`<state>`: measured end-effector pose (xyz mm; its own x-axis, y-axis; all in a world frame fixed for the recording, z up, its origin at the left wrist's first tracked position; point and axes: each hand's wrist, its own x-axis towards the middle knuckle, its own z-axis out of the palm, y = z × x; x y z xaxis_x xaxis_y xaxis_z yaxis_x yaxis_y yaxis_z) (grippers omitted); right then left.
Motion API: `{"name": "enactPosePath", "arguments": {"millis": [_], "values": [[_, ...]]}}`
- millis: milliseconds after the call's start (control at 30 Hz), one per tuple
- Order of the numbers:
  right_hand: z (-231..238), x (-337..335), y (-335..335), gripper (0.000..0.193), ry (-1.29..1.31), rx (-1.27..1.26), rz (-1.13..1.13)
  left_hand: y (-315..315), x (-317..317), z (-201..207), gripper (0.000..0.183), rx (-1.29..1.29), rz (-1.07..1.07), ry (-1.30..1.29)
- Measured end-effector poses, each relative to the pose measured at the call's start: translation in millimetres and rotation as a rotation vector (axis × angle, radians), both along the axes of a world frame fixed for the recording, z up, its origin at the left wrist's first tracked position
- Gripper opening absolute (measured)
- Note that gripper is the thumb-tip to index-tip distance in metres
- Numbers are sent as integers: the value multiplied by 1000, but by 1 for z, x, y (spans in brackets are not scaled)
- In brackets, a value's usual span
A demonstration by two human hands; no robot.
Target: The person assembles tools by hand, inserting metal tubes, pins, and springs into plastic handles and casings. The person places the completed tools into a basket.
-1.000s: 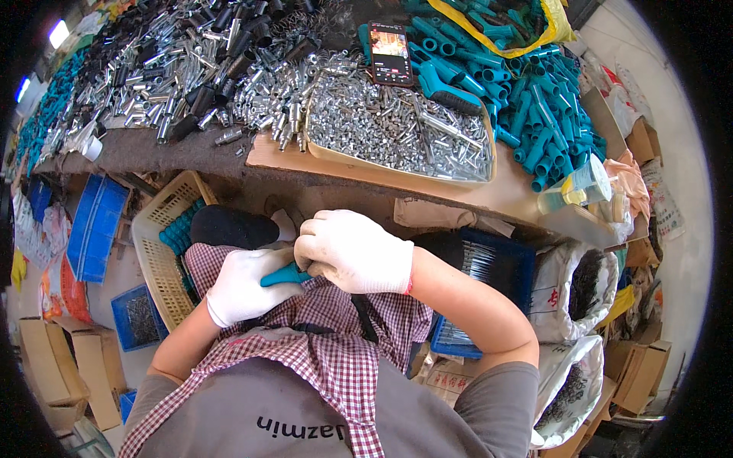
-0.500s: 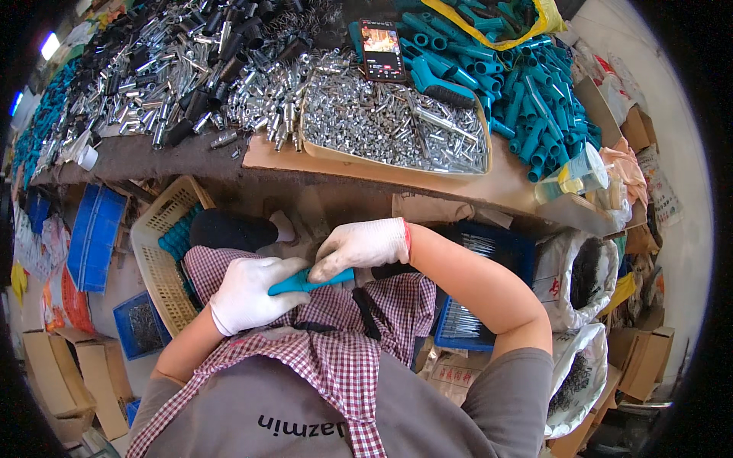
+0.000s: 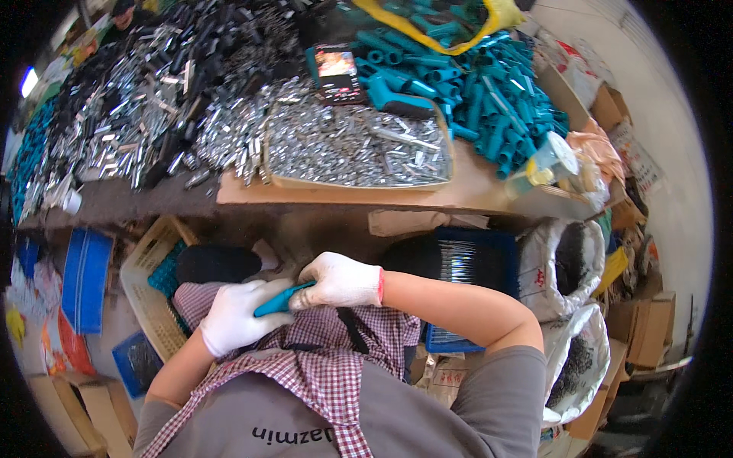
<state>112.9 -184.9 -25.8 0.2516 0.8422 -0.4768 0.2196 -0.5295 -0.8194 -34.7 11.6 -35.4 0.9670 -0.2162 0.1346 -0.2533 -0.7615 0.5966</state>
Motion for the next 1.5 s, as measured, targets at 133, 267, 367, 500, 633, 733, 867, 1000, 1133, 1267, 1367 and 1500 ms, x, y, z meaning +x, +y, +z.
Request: {"name": "enactPosePath", "arguments": {"millis": [133, 267, 367, 500, 633, 733, 867, 1000, 1133, 1267, 1367, 1500], "values": [[0, 2, -11, 45, 9, 9, -51, 6, -4, 5, 54, -117, -2, 46], [3, -3, -19, 48, -50, 106, -95, 4, -9, 12, 52, -52, 42, 14], [5, -7, -22, 48, -158, 183, -71, 1, -9, 18, 50, -32, 91, 29], [9, -23, -24, 51, -444, 325, -38, 1, -11, 23, 50, -378, 83, 251], [0, -25, -20, 48, -527, 495, 3, 1, -9, 26, 52, -467, 83, 488], [4, -15, -19, 46, -354, 342, 36, 2, -9, 18, 51, -419, 73, 321], [21, -9, -22, 47, -197, 243, -15, 7, 1, 30, 52, -331, 24, 193], [15, -11, -15, 40, -193, 254, -51, 10, -6, 30, 51, -312, 18, 190], [18, -15, -8, 39, -248, 249, -84, 8, 1, 17, 60, -138, -93, 78], [34, -10, 5, 38, -392, 226, -46, -2, 2, 25, 58, 62, -73, 25], [40, 28, 11, 25, -513, 406, -60, 0, 7, 19, 51, 32, 84, -133], [35, 91, 28, 17, -1346, 308, -308, -2, 2, 8, 50, -38, 222, -263]]}}
